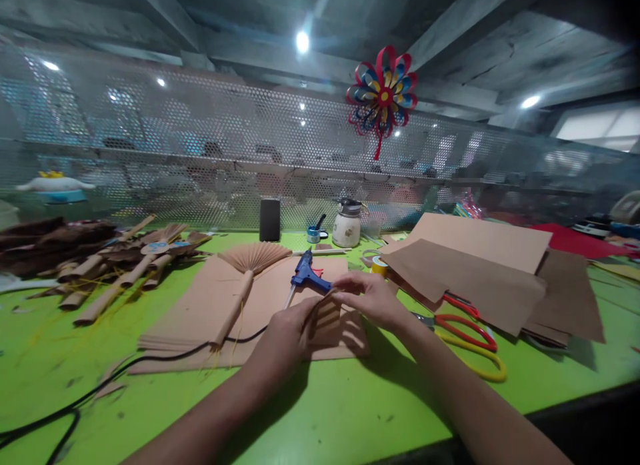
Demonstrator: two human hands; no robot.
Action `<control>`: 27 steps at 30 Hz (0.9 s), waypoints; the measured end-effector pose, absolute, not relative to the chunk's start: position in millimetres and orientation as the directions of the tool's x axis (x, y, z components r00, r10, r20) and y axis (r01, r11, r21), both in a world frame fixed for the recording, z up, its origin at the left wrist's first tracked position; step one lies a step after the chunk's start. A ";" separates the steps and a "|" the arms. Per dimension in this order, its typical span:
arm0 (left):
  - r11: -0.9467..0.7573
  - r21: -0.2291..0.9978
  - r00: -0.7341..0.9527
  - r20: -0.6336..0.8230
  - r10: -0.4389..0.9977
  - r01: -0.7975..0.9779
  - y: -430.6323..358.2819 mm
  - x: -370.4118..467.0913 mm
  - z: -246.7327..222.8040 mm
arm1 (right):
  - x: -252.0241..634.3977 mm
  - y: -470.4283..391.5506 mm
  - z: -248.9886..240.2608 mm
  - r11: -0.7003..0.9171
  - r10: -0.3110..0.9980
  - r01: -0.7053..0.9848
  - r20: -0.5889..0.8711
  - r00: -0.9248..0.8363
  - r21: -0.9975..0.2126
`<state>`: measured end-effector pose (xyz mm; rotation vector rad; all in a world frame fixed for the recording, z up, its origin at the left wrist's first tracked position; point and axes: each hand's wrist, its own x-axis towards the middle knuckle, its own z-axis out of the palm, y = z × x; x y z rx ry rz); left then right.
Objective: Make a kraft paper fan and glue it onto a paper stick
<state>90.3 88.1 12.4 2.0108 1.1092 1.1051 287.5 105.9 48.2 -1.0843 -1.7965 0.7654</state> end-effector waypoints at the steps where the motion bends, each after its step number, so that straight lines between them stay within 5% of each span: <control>1: -0.486 0.779 0.310 0.385 0.869 0.397 89.6 89.8 10.3 | 288.8 106.5 48.7 0.465 0.884 0.373 0.402 -0.238 -0.803; 10: -0.484 0.800 0.326 0.380 0.866 0.355 95.7 88.3 4.4 | 308.1 115.3 49.7 0.563 0.822 0.410 0.433 -0.370 -0.718; 17: -0.487 0.787 0.319 0.383 0.867 0.379 94.8 89.7 6.6 | 322.7 122.0 53.9 0.506 0.861 0.361 0.484 -0.157 -0.783; 23: -0.257 0.933 0.279 0.185 0.942 0.251 97.7 92.0 9.9 | 290.6 114.5 41.7 0.273 0.962 0.148 0.269 -0.045 -0.951; 27: -0.189 0.971 0.276 0.145 0.950 0.143 101.1 91.5 6.9 | 273.2 107.7 31.1 0.188 0.978 0.173 0.168 -0.122 -0.967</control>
